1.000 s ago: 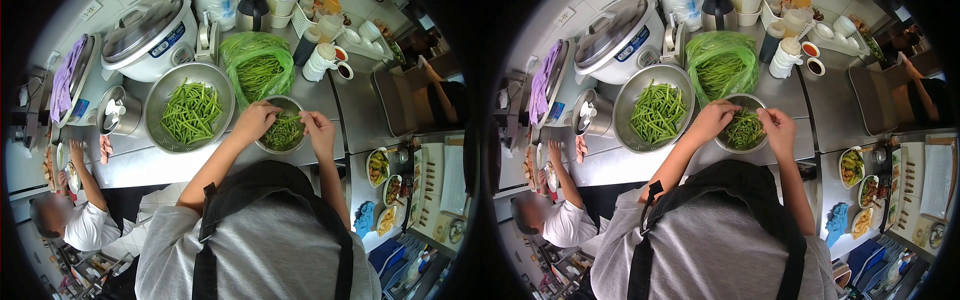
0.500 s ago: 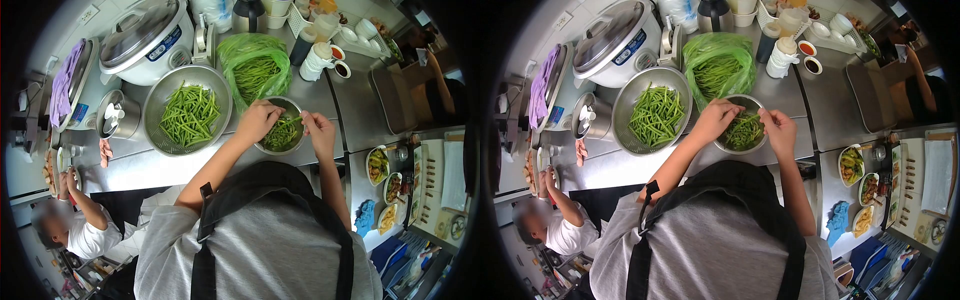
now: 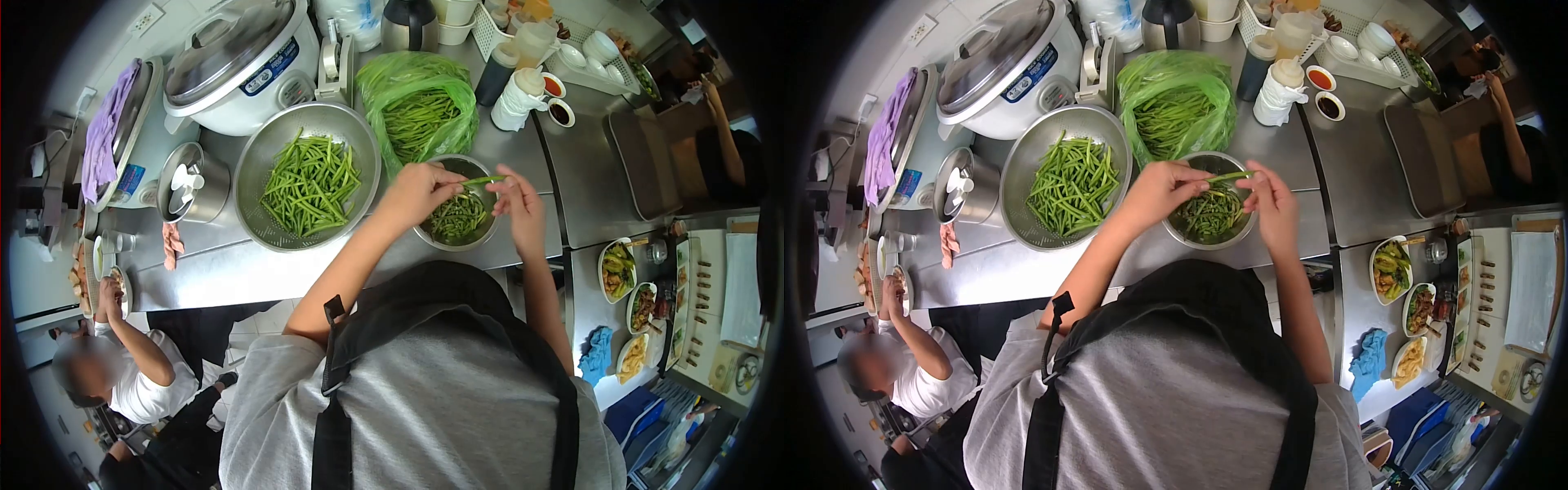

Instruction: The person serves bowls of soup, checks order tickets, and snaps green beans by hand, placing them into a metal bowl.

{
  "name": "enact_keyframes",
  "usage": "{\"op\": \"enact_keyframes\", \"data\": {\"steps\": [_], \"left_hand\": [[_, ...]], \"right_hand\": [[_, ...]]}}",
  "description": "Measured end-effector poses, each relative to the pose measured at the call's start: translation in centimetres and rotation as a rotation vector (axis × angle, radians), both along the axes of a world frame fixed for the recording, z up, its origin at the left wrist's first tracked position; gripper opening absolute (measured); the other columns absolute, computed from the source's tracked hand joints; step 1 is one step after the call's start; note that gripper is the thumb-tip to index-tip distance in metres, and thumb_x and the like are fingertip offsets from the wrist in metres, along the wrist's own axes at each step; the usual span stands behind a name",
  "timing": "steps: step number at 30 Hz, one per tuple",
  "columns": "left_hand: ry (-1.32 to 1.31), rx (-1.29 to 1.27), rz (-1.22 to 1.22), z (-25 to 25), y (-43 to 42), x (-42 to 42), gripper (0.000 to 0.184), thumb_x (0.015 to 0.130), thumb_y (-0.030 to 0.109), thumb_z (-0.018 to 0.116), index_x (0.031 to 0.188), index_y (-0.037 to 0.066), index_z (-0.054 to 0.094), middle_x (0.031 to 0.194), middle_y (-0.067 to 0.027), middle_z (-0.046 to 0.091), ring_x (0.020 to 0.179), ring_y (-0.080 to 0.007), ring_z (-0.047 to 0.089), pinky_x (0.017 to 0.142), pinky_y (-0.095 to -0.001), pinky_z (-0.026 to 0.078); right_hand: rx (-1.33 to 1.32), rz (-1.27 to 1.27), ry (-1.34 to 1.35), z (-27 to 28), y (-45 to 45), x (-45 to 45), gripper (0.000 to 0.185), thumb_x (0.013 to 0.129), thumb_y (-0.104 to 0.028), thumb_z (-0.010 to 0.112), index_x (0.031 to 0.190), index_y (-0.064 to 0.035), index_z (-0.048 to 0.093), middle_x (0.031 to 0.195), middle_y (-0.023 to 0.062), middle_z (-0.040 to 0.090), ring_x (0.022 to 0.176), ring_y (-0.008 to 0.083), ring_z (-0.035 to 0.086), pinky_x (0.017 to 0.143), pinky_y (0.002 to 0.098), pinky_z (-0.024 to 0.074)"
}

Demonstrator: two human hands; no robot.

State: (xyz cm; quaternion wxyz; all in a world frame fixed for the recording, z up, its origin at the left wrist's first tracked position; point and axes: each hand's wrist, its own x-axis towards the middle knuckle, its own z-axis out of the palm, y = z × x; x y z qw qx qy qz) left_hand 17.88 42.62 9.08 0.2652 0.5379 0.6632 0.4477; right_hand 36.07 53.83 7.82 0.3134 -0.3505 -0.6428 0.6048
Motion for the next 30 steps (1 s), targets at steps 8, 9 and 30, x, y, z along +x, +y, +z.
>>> {"op": "enact_keyframes", "data": {"steps": [8, 9, 30], "left_hand": [[0.447, 0.008, -0.023, 3.0, 0.0, -1.7, 0.022, 0.080, 0.015, 0.068, 0.100, 0.019, 0.074, 0.082, -0.0087, 0.064, 0.082, -0.0287, 0.062, 0.075, -0.0391, 0.050], [0.469, 0.033, -0.024, 3.3, 0.1, -1.8, 0.021, 0.079, 0.016, 0.068, 0.099, 0.019, 0.074, 0.082, -0.0079, 0.064, 0.083, -0.0280, 0.062, 0.075, -0.0392, 0.050], [-0.070, 0.092, 0.177, 2.6, 3.4, -3.5, 0.020, 0.079, 0.018, 0.075, 0.089, 0.002, 0.074, 0.071, -0.0075, 0.070, 0.059, -0.0082, 0.059, 0.058, -0.0255, 0.048]], "right_hand": [[0.436, 0.342, -0.348, 3.1, -0.1, 0.1, 0.028, 0.086, -0.014, 0.065, 0.113, -0.0051, 0.067, 0.075, 0.0120, 0.069, 0.059, 0.0119, 0.059, 0.059, 0.0277, 0.0482], [0.425, 0.335, -0.375, 3.2, -0.2, 0.0, 0.026, 0.086, -0.014, 0.066, 0.110, -0.0043, 0.068, 0.073, 0.0127, 0.068, 0.057, 0.0126, 0.059, 0.058, 0.0285, 0.0476], [0.047, 0.045, 0.275, 3.9, 4.3, -8.0, 0.017, 0.091, -0.020, 0.065, 0.083, -0.0082, 0.058, 0.068, -0.0026, 0.054, 0.063, 0.0058, 0.050, 0.057, 0.0204, 0.0384]]}}
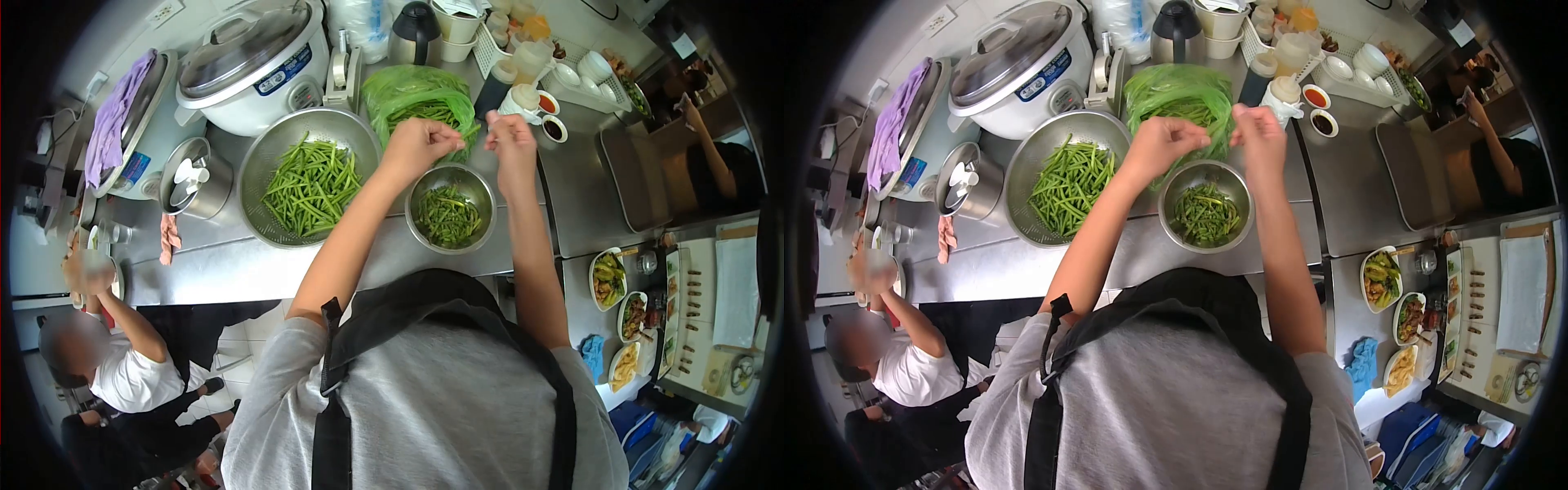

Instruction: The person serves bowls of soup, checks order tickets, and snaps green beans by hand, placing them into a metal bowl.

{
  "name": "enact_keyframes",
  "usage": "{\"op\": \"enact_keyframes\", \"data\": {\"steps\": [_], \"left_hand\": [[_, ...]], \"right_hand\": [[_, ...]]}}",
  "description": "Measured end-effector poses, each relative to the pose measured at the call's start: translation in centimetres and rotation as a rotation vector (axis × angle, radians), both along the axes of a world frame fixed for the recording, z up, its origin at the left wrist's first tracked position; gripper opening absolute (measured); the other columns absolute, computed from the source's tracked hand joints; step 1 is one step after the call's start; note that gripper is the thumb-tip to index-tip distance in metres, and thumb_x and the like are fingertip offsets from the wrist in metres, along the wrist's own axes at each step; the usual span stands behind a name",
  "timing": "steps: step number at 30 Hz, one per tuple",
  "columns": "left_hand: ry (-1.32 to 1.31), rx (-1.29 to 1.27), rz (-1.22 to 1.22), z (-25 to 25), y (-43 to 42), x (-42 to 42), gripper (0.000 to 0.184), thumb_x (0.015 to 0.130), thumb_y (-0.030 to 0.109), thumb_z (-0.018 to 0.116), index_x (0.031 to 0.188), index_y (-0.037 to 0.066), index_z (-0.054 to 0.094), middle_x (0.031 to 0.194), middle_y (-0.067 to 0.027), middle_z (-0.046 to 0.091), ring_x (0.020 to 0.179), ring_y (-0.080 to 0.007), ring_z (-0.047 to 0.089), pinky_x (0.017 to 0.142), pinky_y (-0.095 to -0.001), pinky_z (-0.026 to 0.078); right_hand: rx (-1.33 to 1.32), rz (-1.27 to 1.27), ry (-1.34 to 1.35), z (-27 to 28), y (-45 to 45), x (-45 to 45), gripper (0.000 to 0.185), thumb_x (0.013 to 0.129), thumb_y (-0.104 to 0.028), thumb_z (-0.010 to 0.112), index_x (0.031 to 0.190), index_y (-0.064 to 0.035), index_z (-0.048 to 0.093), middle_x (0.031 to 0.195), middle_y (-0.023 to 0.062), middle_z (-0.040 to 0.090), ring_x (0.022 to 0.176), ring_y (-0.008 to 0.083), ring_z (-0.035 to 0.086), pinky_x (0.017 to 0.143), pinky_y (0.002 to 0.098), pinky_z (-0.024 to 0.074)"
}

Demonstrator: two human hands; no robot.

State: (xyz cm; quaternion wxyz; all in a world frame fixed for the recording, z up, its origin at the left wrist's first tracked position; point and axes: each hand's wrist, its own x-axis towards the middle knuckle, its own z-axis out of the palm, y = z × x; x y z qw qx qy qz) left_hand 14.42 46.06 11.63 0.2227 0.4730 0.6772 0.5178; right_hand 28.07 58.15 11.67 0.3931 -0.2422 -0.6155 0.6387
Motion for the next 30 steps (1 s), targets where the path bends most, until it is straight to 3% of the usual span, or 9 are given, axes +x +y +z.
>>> {"op": "enact_keyframes", "data": {"steps": [3, 8, 12, 18, 20, 21, 25, 27, 30], "left_hand": [[-0.162, -0.036, -0.025, -1.4, -1.1, 0.5, 0.025, 0.083, 0.019, 0.073, 0.096, -0.002, 0.071, 0.076, -0.0050, 0.069, 0.066, -0.0071, 0.060, 0.063, -0.0235, 0.047], [-0.702, 0.052, -0.025, -2.8, -2.7, 1.6, 0.024, 0.088, 0.018, 0.069, 0.102, -0.002, 0.067, 0.081, -0.0023, 0.068, 0.068, -0.0044, 0.056, 0.061, -0.0185, 0.042], [-0.802, 0.046, -0.001, -4.3, -2.7, 2.6, 0.022, 0.090, 0.020, 0.067, 0.100, 0.001, 0.067, 0.082, -0.0019, 0.067, 0.064, -0.0038, 0.051, 0.058, -0.0181, 0.039], [-1.012, 0.104, 0.099, -4.8, -3.9, 4.0, 0.015, 0.092, 0.022, 0.062, 0.090, 0.008, 0.059, 0.088, -0.0046, 0.068, 0.069, -0.0059, 0.057, 0.066, -0.0198, 0.048], [-1.086, 0.227, 0.133, -4.5, -4.1, 4.2, 0.017, 0.093, 0.022, 0.062, 0.087, 0.009, 0.053, 0.090, -0.0056, 0.069, 0.074, -0.0057, 0.058, 0.067, -0.0196, 0.050], [-1.110, 0.260, 0.122, -4.3, -4.4, 4.2, 0.017, 0.094, 0.016, 0.059, 0.085, 0.009, 0.047, 0.095, -0.0091, 0.069, 0.085, -0.0099, 0.063, 0.072, -0.0222, 0.052], [-0.881, 0.471, 0.052, -3.3, -4.7, 5.4, 0.013, 0.092, 0.000, 0.057, 0.089, 0.005, 0.046, 0.099, -0.0178, 0.068, 0.096, -0.0180, 0.066, 0.078, -0.0268, 0.053], [-0.787, 0.536, 0.107, -3.2, -5.3, 5.5, 0.013, 0.092, -0.001, 0.057, 0.090, 0.005, 0.046, 0.099, -0.0189, 0.069, 0.093, -0.0172, 0.066, 0.079, -0.0274, 0.053], [-0.519, 0.536, 0.308, -2.4, -6.7, 2.8, 0.016, 0.090, -0.001, 0.060, 0.090, 0.007, 0.046, 0.096, -0.0150, 0.070, 0.089, -0.0133, 0.066, 0.076, -0.0260, 0.052]], "right_hand": [[0.020, -0.160, 0.059, 0.7, 1.7, 0.4, 0.017, 0.090, -0.021, 0.066, 0.084, -0.0072, 0.059, 0.067, -0.0023, 0.054, 0.062, 0.0059, 0.051, 0.058, 0.0215, 0.0424], [-0.182, 0.276, -0.225, -1.0, -0.8, 4.3, 0.022, 0.095, -0.027, 0.057, 0.096, -0.0054, 0.059, 0.070, 0.0000, 0.053, 0.061, 0.0077, 0.052, 0.055, 0.0222, 0.0426], [-0.344, 0.510, -0.384, -2.0, -6.2, 4.2, 0.022, 0.097, -0.025, 0.054, 0.100, -0.0038, 0.059, 0.070, -0.0013, 0.051, 0.059, 0.0073, 0.048, 0.053, 0.0213, 0.0394], [-0.481, 0.427, -0.339, -2.8, -7.1, 4.3, 0.021, 0.097, -0.023, 0.056, 0.096, -0.0027, 0.061, 0.073, -0.0032, 0.048, 0.056, 0.0054, 0.041, 0.052, 0.0223, 0.0353], [-0.665, 0.433, -0.160, -2.5, -7.4, 4.1, 0.021, 0.097, -0.024, 0.056, 0.095, -0.0040, 0.061, 0.073, -0.0036, 0.049, 0.059, 0.0055, 0.042, 0.056, 0.0223, 0.0365], [-0.757, 0.434, -0.068, -2.4, -7.5, 3.9, 0.020, 0.097, -0.025, 0.056, 0.095, -0.0047, 0.061, 0.073, -0.0038, 0.049, 0.060, 0.0056, 0.043, 0.058, 0.0223, 0.0371], [-0.958, 0.374, 0.159, -3.7, -7.1, 3.0, 0.019, 0.097, -0.026, 0.057, 0.094, -0.0069, 0.060, 0.074, -0.0039, 0.049, 0.065, 0.0060, 0.044, 0.063, 0.0231, 0.0387], [-0.974, 0.368, 0.207, -3.6, -7.0, 2.5, 0.019, 0.097, -0.026, 0.057, 0.095, -0.0073, 0.060, 0.074, -0.0035, 0.050, 0.065, 0.0065, 0.044, 0.064, 0.0231, 0.0391], [-0.772, 0.332, 0.099, -3.0, -6.3, 2.9, 0.019, 0.098, -0.024, 0.055, 0.097, -0.0053, 0.061, 0.078, -0.0026, 0.051, 0.069, 0.0068, 0.047, 0.066, 0.0238, 0.0415]]}}
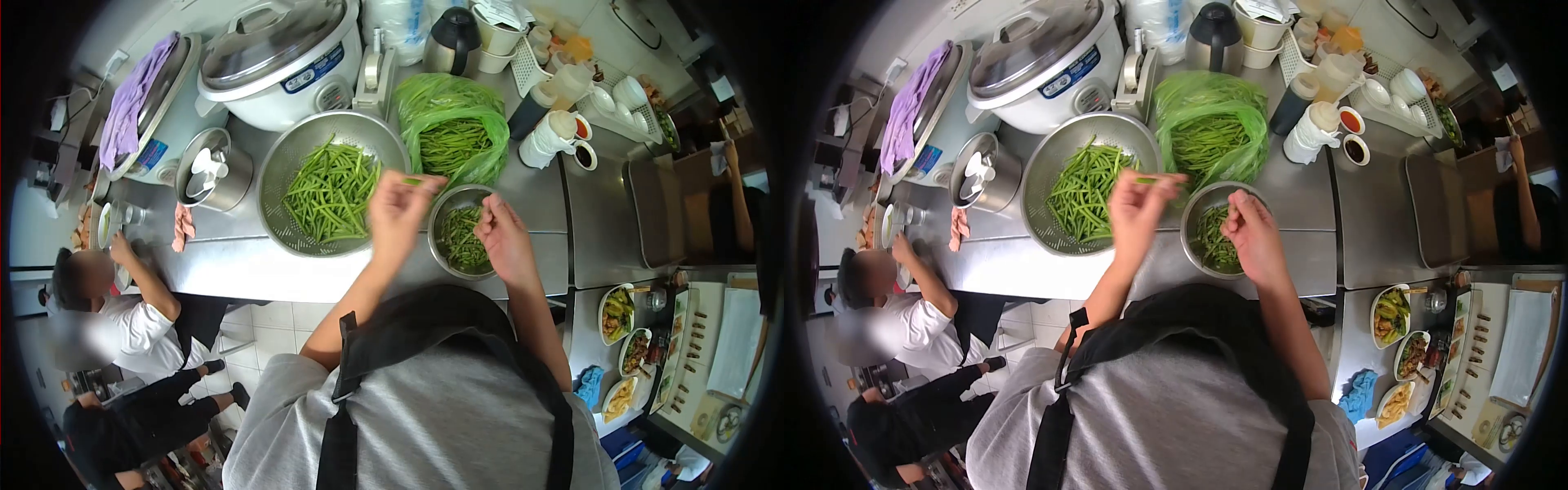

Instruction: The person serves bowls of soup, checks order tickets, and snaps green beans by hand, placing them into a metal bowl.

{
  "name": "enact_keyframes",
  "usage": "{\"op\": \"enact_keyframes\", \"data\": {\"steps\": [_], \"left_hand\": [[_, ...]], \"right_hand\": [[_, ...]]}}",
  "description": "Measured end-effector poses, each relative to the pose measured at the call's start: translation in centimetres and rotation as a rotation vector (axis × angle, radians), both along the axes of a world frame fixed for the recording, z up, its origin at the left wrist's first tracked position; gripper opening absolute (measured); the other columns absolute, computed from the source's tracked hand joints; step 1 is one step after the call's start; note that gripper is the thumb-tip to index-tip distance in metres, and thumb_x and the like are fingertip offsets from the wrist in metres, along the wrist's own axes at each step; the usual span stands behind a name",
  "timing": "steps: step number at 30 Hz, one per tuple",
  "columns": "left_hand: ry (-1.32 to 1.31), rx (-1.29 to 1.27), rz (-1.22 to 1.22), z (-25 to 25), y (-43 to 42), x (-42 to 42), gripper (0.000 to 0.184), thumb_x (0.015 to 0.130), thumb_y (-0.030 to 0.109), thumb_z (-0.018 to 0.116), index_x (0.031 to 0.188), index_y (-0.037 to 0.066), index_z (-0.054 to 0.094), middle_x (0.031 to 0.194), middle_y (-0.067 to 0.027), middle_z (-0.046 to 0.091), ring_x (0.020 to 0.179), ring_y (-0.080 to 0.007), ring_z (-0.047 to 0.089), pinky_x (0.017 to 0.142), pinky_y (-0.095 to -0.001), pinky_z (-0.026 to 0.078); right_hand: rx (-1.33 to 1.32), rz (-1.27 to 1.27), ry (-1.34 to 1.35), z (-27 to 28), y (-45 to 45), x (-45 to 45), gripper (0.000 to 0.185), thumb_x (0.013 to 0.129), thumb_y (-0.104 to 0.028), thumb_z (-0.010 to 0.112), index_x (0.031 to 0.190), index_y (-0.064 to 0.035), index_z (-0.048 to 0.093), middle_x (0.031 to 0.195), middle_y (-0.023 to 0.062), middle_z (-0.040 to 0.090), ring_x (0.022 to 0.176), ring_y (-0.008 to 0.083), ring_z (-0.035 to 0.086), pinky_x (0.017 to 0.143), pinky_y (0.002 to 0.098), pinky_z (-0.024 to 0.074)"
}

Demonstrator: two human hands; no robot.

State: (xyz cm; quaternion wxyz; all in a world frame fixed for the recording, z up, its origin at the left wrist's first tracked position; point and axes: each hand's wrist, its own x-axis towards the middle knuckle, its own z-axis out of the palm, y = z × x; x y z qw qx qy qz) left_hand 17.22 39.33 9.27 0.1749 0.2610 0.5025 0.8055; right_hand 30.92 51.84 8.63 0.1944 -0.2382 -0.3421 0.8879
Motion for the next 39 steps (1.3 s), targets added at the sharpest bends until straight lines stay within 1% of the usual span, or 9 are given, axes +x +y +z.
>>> {"op": "enact_keyframes", "data": {"steps": [3, 4, 6, 9, 15, 19, 28, 34, 39], "left_hand": [[0.234, -0.470, 0.255, -0.4, -3.2, -5.5, 0.015, 0.083, 0.004, 0.070, 0.091, 0.003, 0.057, 0.093, -0.0127, 0.070, 0.079, -0.0167, 0.066, 0.071, -0.0272, 0.051], [0.469, -0.766, 0.278, 0.9, -4.5, -6.9, 0.028, 0.079, 0.004, 0.071, 0.104, 0.002, 0.060, 0.095, -0.0167, 0.068, 0.085, -0.0279, 0.066, 0.077, -0.0354, 0.051], [0.699, -1.180, 0.328, 0.6, -5.3, -8.8, 0.041, 0.076, 0.003, 0.070, 0.116, 0.004, 0.059, 0.107, -0.0165, 0.067, 0.102, -0.0316, 0.064, 0.089, -0.0390, 0.049], [0.836, -0.893, 0.313, 2.9, -1.6, -8.3, 0.041, 0.076, 0.001, 0.068, 0.116, 0.007, 0.061, 0.112, -0.0180, 0.064, 0.107, -0.0338, 0.060, 0.091, -0.0413, 0.047], [1.367, -0.725, 0.012, -1.7, 10.2, -8.0, 0.022, 0.077, 0.009, 0.064, 0.098, 0.009, 0.069, 0.091, -0.0103, 0.061, 0.097, -0.0276, 0.059, 0.083, -0.0407, 0.048], [1.679, -0.727, 0.019, -2.7, 13.5, -9.7, 0.012, 0.075, 0.016, 0.067, 0.084, 0.010, 0.072, 0.083, -0.0051, 0.056, 0.094, -0.0221, 0.055, 0.081, -0.0371, 0.047], [1.462, -0.532, -0.020, 3.8, 7.1, -7.7, 0.014, 0.070, 0.012, 0.072, 0.083, 0.012, 0.073, 0.080, -0.0016, 0.061, 0.080, -0.0210, 0.057, 0.073, -0.0345, 0.050], [1.317, -0.467, -0.044, 4.8, 3.4, -4.4, 0.020, 0.067, 0.009, 0.074, 0.086, 0.013, 0.075, 0.078, -0.0016, 0.061, 0.077, -0.0206, 0.057, 0.068, -0.0341, 0.050], [1.051, -0.569, -0.014, 2.6, 1.4, -1.9, 0.018, 0.071, 0.008, 0.074, 0.090, 0.010, 0.075, 0.076, -0.0049, 0.063, 0.074, -0.0220, 0.059, 0.065, -0.0345, 0.050]], "right_hand": [[0.613, 0.144, -0.357, 0.5, 1.0, 1.5, 0.018, 0.096, -0.019, 0.056, 0.096, -0.0021, 0.063, 0.087, 0.0007, 0.058, 0.076, 0.0101, 0.054, 0.070, 0.0258, 0.0445], [0.801, 0.119, -0.391, 0.5, 1.1, 1.9, 0.017, 0.095, -0.017, 0.056, 0.094, -0.0018, 0.063, 0.088, 0.0018, 0.060, 0.077, 0.0118, 0.055, 0.071, 0.0263, 0.0451], [1.176, 0.066, -0.454, -0.1, 1.1, 2.5, 0.016, 0.093, -0.015, 0.058, 0.091, -0.0012, 0.065, 0.091, 0.0039, 0.063, 0.078, 0.0153, 0.058, 0.073, 0.0274, 0.0463], [1.394, -0.042, -0.403, -1.2, 1.6, 2.6, 0.013, 0.089, -0.015, 0.063, 0.087, -0.0025, 0.067, 0.094, 0.0075, 0.065, 0.072, 0.0207, 0.060, 0.073, 0.0291, 0.0472], [1.216, 0.299, -0.732, 0.6, 1.7, 1.6, 0.016, 0.083, -0.015, 0.070, 0.094, -0.0034, 0.068, 0.101, 0.0125, 0.063, 0.078, 0.0237, 0.066, 0.072, 0.0320, 0.0502], [1.270, 0.081, -0.379, 2.2, 1.0, 1.5, 0.027, 0.084, -0.005, 0.067, 0.111, -0.0035, 0.064, 0.100, 0.0110, 0.065, 0.082, 0.0178, 0.066, 0.075, 0.0283, 0.0513], [1.234, -0.133, -0.461, 3.4, 2.4, -0.4, 0.026, 0.091, -0.019, 0.062, 0.112, -0.0052, 0.063, 0.090, 0.0105, 0.067, 0.073, 0.0196, 0.064, 0.064, 0.0326, 0.0491], [1.413, 0.270, -0.587, 4.0, 2.5, -1.2, 0.025, 0.093, -0.024, 0.058, 0.097, -0.0004, 0.065, 0.084, 0.0105, 0.068, 0.066, 0.0158, 0.061, 0.060, 0.0302, 0.0464], [0.911, 0.354, -0.397, 3.9, 1.7, 0.2, 0.027, 0.097, -0.024, 0.054, 0.086, -0.0004, 0.062, 0.068, 0.0021, 0.058, 0.059, 0.0079, 0.052, 0.055, 0.0237, 0.0415]]}}
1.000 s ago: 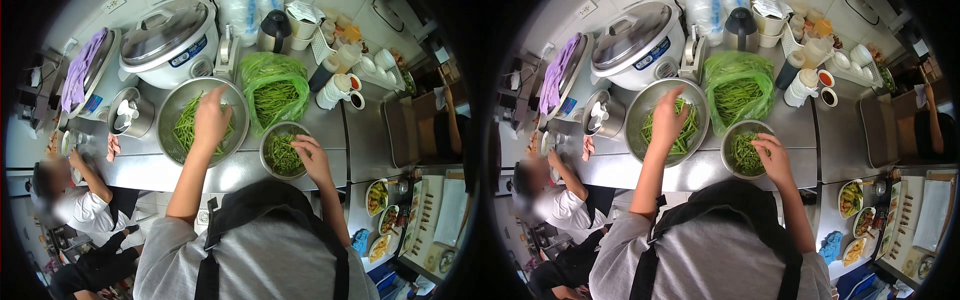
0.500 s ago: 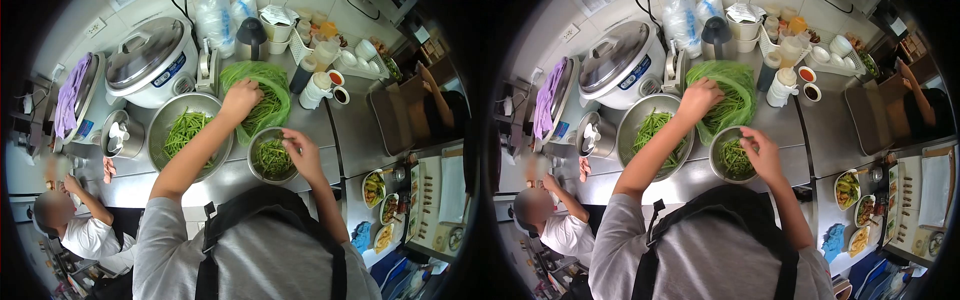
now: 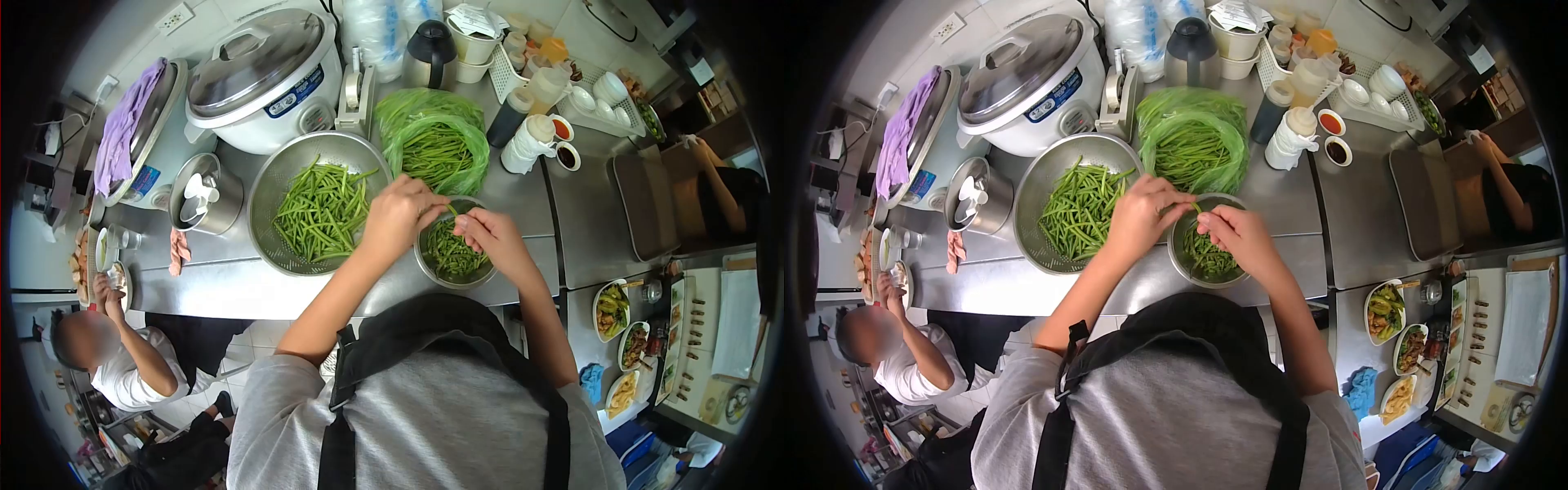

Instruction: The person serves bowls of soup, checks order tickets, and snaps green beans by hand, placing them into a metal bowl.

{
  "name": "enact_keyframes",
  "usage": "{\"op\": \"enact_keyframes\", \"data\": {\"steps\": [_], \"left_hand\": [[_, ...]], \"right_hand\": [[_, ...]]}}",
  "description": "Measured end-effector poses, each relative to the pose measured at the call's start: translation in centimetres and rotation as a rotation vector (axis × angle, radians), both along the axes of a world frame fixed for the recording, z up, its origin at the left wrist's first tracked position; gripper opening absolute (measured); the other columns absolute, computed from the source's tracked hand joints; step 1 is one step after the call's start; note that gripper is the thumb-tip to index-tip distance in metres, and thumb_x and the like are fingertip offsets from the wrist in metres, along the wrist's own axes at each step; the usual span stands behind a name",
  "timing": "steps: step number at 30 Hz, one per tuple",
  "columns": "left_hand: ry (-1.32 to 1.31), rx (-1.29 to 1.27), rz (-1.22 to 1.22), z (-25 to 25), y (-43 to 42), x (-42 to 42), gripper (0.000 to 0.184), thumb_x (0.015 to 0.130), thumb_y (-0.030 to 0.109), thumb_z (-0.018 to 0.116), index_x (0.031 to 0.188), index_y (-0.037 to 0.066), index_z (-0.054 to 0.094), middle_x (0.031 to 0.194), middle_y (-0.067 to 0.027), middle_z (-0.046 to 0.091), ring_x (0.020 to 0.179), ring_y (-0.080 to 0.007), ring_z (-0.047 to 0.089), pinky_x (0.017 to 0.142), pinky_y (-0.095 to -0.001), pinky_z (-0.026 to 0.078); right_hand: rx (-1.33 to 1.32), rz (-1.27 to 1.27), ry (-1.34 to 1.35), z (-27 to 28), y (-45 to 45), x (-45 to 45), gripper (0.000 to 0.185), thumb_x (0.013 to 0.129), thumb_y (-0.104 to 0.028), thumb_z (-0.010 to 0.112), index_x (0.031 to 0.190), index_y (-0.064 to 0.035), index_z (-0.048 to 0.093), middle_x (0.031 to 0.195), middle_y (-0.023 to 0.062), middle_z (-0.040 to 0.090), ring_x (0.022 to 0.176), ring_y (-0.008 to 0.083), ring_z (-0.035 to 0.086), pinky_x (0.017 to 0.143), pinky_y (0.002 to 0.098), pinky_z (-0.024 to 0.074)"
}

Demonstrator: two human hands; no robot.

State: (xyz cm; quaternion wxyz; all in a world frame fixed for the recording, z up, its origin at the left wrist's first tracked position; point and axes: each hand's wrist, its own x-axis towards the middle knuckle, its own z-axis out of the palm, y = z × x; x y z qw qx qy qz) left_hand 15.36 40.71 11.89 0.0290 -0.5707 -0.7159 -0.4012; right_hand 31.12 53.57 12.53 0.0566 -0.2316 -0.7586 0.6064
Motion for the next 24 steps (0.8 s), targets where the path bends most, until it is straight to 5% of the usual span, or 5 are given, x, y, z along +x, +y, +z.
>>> {"op": "enact_keyframes", "data": {"steps": [4, 8, 11, 19, 24], "left_hand": [[-0.575, -0.015, -0.034, -2.4, -0.3, 2.8, 0.015, 0.078, 0.012, 0.075, 0.090, 0.003, 0.073, 0.071, -0.0083, 0.065, 0.059, -0.0180, 0.058, 0.058, -0.0301, 0.049], [-0.803, -0.140, -0.070, -3.0, -0.6, 4.4, 0.013, 0.083, 0.005, 0.071, 0.094, -0.003, 0.071, 0.080, -0.0047, 0.070, 0.066, -0.0044, 0.059, 0.063, -0.0206, 0.049], [-1.019, -0.064, -0.081, -3.7, -0.6, 4.4, 0.017, 0.084, 0.004, 0.071, 0.098, -0.004, 0.069, 0.080, -0.0043, 0.070, 0.068, -0.0041, 0.060, 0.066, -0.0196, 0.048], [-1.264, 0.128, -0.028, -3.3, 0.6, 3.3, 0.015, 0.086, 0.003, 0.069, 0.099, -0.003, 0.066, 0.082, -0.0051, 0.070, 0.072, -0.0046, 0.061, 0.069, -0.0196, 0.048], [-1.221, 0.248, -0.030, -4.4, 0.4, 3.5, 0.009, 0.085, 0.002, 0.069, 0.091, -0.001, 0.062, 0.088, -0.0085, 0.069, 0.078, -0.0068, 0.062, 0.072, -0.0209, 0.050]], "right_hand": [[-0.224, -0.125, 0.205, -1.1, -0.4, 0.5, 0.028, 0.099, -0.024, 0.052, 0.088, -0.0008, 0.062, 0.066, -0.0027, 0.051, 0.059, 0.0043, 0.047, 0.055, 0.0197, 0.0392], [-0.268, -0.345, 0.326, -3.2, -0.8, 0.4, 0.028, 0.100, -0.025, 0.050, 0.089, -0.0014, 0.060, 0.068, -0.0015, 0.051, 0.059, 0.0052, 0.046, 0.056, 0.0202, 0.0400], [-0.270, -0.367, 0.301, -3.7, -0.6, 0.8, 0.030, 0.100, -0.027, 0.048, 0.090, -0.0019, 0.060, 0.070, -0.0003, 0.052, 0.060, 0.0064, 0.047, 0.058, 0.0206, 0.0416], [-0.722, -0.061, 0.031, -2.4, -3.4, 1.2, 0.034, 0.101, -0.029, 0.044, 0.109, -0.0008, 0.060, 0.079, 0.0016, 0.054, 0.067, 0.0088, 0.051, 0.064, 0.0239, 0.0455], [-0.706, -0.106, 0.242, -4.3, -3.7, 1.2, 0.030, 0.101, -0.030, 0.045, 0.093, -0.0042, 0.058, 0.075, -0.0011, 0.051, 0.064, 0.0084, 0.048, 0.061, 0.0245, 0.0413]]}}
